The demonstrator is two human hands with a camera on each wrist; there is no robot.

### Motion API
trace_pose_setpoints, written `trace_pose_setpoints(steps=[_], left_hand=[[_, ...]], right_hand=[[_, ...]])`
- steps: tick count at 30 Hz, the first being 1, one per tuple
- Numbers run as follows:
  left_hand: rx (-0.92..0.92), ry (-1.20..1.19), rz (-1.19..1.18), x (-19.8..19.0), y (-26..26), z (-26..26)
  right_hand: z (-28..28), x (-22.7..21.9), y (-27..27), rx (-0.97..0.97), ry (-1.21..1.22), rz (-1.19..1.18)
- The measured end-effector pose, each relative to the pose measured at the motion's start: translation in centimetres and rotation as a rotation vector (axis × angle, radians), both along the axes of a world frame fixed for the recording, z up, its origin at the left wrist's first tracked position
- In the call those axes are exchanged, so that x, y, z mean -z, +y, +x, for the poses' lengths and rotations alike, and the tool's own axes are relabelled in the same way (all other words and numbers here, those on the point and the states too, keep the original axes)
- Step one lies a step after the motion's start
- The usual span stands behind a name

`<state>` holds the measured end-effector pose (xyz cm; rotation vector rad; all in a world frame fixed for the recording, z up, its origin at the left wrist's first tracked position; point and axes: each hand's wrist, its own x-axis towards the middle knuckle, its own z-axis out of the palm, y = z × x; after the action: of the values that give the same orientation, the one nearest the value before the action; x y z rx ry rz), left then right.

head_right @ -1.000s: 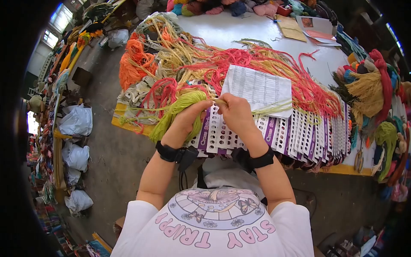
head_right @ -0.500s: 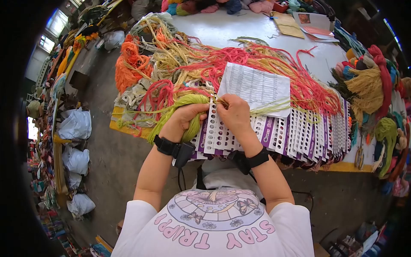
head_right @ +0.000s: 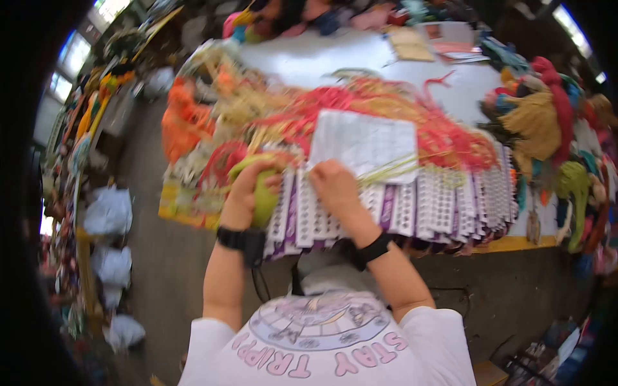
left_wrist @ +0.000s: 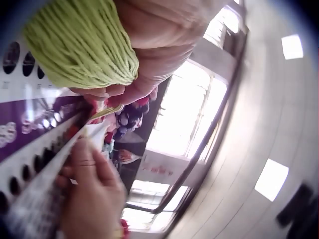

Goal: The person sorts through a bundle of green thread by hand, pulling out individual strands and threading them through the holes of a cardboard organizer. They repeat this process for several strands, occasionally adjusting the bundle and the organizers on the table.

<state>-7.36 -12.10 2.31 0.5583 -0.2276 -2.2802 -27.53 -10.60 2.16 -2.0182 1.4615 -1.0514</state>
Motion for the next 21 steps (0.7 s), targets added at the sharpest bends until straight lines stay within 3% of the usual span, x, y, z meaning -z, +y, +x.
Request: trace_pose_setpoints(steps=[1,2,3,5,6,7,8,9,10,12,13,16,21], left_hand=[[-0.389,-0.6,-0.542,-4.4,3.9,-2.1],[-0.352,-0.806,-0.795,-4.1,4.0,-2.1],[-0.354,-1.014,-1.037,-3.8,3.9,-2.2],[-0.116,-0.502,-0.267,-4.2,3.0,-3.2],[-0.063,-0.815,-0.523,-3.7,3.4,-3.8],[0.013,-1.016,-0.827,-4.5,3.2,-4.6],[0.01,-1.145,-0.858,-0.7,2.6,-3.6],[0.068,-1.505,-1.459,-4.5,3.5,-4.2],[-0.008,-1.392,-1.331,-0.8,2.9,-3.9],[0.071,-1.408,-1.415,-0.9,1.7,-3.9],[0.087,-1.379,-1.32,-0.9,1.4,-3.5],[-0.072,-1.211,-0.808,-5.1,0.2,-1.8],[-0.54,-1.017,-0.312,-11.7,1.8,7.1]], right_hand=[[0.1,1.1,-0.1,-0.015,0.092,0.062],[0.4,1.1,0.1,-0.007,0.148,0.167],[0.5,1.8,-0.2,-0.156,0.435,0.09],[0.6,-1.7,0.3,-0.177,0.379,0.146],[0.7,-0.6,0.2,-0.111,0.259,0.08],[1.0,-1.4,0.0,0.055,0.069,0.334],[0.7,-1.3,-0.1,0.041,0.004,0.339],[0.6,-1.2,-0.1,0.048,0.017,0.303],[0.5,-0.8,-0.1,0.042,0.012,0.269],[0.4,-1.0,-0.1,0.043,0.008,0.292],[0.5,-0.6,-0.3,0.038,0.047,0.319],[0.9,0.1,-0.7,-0.001,0.153,0.399],[0.0,-1.8,-0.4,-0.08,0.225,0.473]])
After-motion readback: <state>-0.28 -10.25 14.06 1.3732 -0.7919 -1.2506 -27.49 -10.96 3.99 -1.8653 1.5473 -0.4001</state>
